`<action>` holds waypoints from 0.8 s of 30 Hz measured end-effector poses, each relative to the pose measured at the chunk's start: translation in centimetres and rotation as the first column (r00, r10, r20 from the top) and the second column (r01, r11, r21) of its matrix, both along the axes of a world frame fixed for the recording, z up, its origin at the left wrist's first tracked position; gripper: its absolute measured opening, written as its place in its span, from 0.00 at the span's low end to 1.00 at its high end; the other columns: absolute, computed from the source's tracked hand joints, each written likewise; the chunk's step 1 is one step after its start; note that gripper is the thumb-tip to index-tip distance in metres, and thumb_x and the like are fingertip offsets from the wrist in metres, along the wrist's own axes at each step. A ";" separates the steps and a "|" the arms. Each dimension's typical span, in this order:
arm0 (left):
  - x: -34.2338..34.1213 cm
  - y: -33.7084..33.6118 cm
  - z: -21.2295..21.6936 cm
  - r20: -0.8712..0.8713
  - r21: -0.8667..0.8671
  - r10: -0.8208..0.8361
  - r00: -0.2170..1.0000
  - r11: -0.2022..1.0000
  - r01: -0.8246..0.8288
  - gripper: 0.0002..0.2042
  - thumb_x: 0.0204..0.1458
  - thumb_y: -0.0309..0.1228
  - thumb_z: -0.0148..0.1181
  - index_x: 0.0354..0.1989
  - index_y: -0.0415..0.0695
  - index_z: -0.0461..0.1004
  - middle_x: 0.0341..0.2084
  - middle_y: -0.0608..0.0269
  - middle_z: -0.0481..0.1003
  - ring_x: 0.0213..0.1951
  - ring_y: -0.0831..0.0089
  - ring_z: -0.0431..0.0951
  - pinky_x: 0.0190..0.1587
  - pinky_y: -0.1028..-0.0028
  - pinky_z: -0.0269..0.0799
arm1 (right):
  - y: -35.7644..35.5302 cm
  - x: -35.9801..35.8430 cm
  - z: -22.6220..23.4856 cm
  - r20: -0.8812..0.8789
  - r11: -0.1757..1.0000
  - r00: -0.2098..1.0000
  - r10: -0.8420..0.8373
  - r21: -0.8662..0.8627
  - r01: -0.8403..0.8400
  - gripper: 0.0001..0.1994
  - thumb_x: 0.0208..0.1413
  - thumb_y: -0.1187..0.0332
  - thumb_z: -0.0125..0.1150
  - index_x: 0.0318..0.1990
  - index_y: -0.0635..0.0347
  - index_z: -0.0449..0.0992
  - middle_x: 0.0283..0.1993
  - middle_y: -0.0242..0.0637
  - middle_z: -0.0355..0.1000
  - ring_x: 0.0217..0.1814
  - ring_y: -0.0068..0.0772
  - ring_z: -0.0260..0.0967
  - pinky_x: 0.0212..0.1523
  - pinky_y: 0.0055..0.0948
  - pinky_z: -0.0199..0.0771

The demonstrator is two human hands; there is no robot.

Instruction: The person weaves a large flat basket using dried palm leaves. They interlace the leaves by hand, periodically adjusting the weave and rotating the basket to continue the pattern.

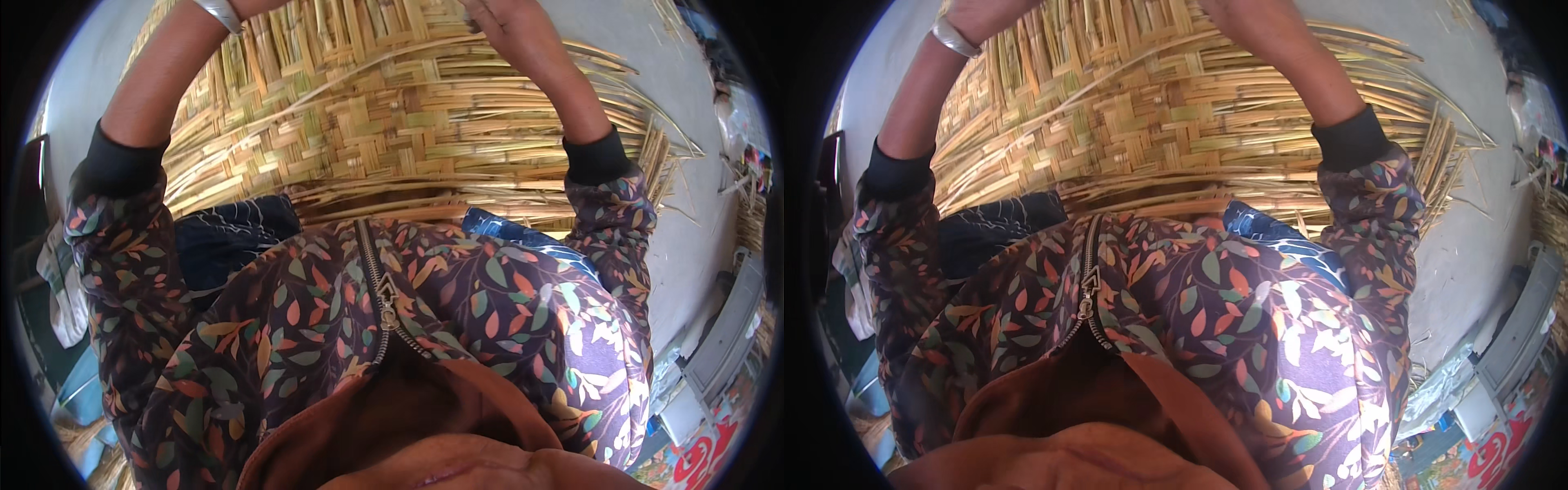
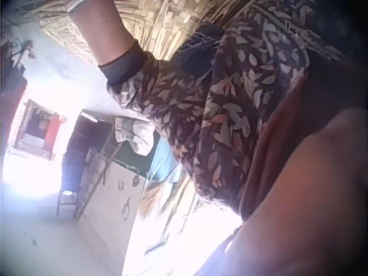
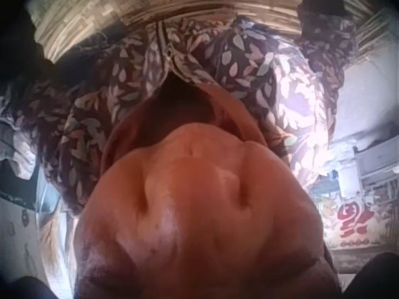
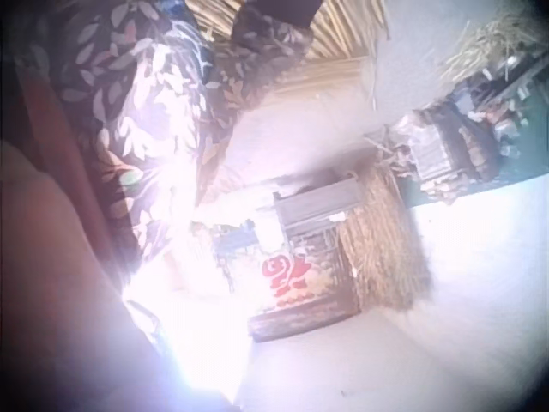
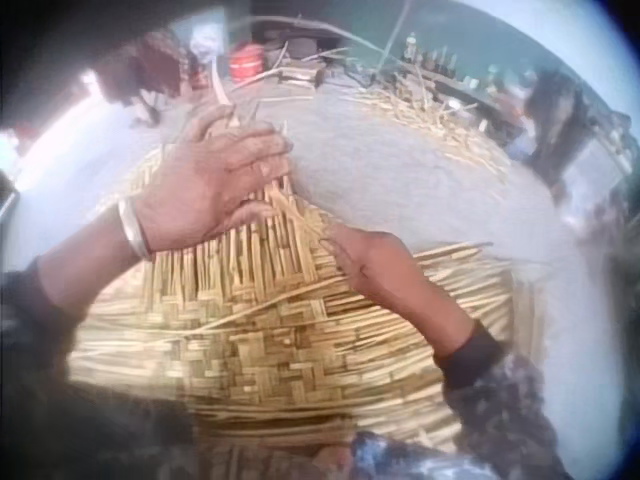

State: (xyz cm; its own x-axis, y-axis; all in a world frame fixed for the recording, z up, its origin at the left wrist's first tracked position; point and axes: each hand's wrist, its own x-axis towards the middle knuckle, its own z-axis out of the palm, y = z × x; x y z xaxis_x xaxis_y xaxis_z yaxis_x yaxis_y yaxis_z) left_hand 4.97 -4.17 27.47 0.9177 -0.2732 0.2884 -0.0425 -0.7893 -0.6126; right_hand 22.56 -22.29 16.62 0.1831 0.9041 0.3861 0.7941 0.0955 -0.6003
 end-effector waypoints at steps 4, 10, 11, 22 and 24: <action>-2.9 1.0 -5.2 -0.337 -0.319 0.147 0.930 0.911 -0.260 0.20 0.62 0.49 0.46 0.41 0.47 0.77 0.26 0.62 0.77 0.30 0.66 0.78 0.43 0.61 0.72 | -1.6 3.0 -6.2 0.406 0.996 0.910 -0.089 0.024 0.087 0.12 0.64 0.65 0.51 0.50 0.58 0.73 0.32 0.44 0.74 0.34 0.38 0.77 0.34 0.33 0.75; -7.9 5.6 -11.8 -0.541 -0.535 0.338 0.770 0.568 -0.626 0.17 0.63 0.43 0.49 0.36 0.41 0.77 0.22 0.56 0.77 0.25 0.60 0.77 0.32 0.60 0.74 | -4.6 9.0 -15.0 0.566 0.911 0.811 -0.149 -0.241 0.335 0.16 0.64 0.58 0.52 0.53 0.56 0.72 0.46 0.44 0.75 0.45 0.48 0.73 0.48 0.43 0.73; -9.2 6.2 -14.0 -0.529 -0.601 0.307 0.791 0.523 -0.605 0.17 0.63 0.42 0.49 0.36 0.41 0.77 0.22 0.55 0.77 0.25 0.59 0.77 0.32 0.60 0.74 | -4.7 8.7 -15.9 0.620 0.907 0.771 -0.143 -0.230 0.353 0.17 0.63 0.58 0.53 0.54 0.55 0.72 0.49 0.46 0.75 0.47 0.50 0.72 0.50 0.42 0.72; -8.0 -0.9 -20.2 -0.715 -0.657 -0.151 0.682 -0.185 -0.731 0.17 0.62 0.44 0.54 0.43 0.41 0.77 0.23 0.65 0.76 0.26 0.80 0.76 0.29 0.77 0.75 | -2.3 -4.5 -14.5 -0.972 0.962 -0.187 -0.146 -0.096 -0.255 0.19 0.65 0.55 0.52 0.55 0.58 0.72 0.52 0.41 0.74 0.55 0.32 0.71 0.52 0.33 0.74; -8.5 -1.4 -21.8 -0.631 -0.655 -0.291 0.719 -0.297 -0.695 0.18 0.61 0.46 0.54 0.43 0.42 0.78 0.25 0.63 0.77 0.29 0.78 0.78 0.34 0.74 0.76 | -2.8 -4.0 -15.5 -0.986 0.974 -0.139 -0.088 -0.055 -0.222 0.18 0.66 0.56 0.51 0.55 0.59 0.71 0.51 0.41 0.74 0.55 0.31 0.70 0.51 0.30 0.74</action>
State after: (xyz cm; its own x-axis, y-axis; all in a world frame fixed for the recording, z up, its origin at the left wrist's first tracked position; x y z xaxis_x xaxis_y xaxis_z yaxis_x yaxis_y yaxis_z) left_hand -3.56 -5.58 5.66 0.8506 0.0764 -0.5202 0.5161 -0.3108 0.7982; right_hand 18.56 -25.06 1.16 0.1469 0.9456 -0.2903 -0.7107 -0.1032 -0.6959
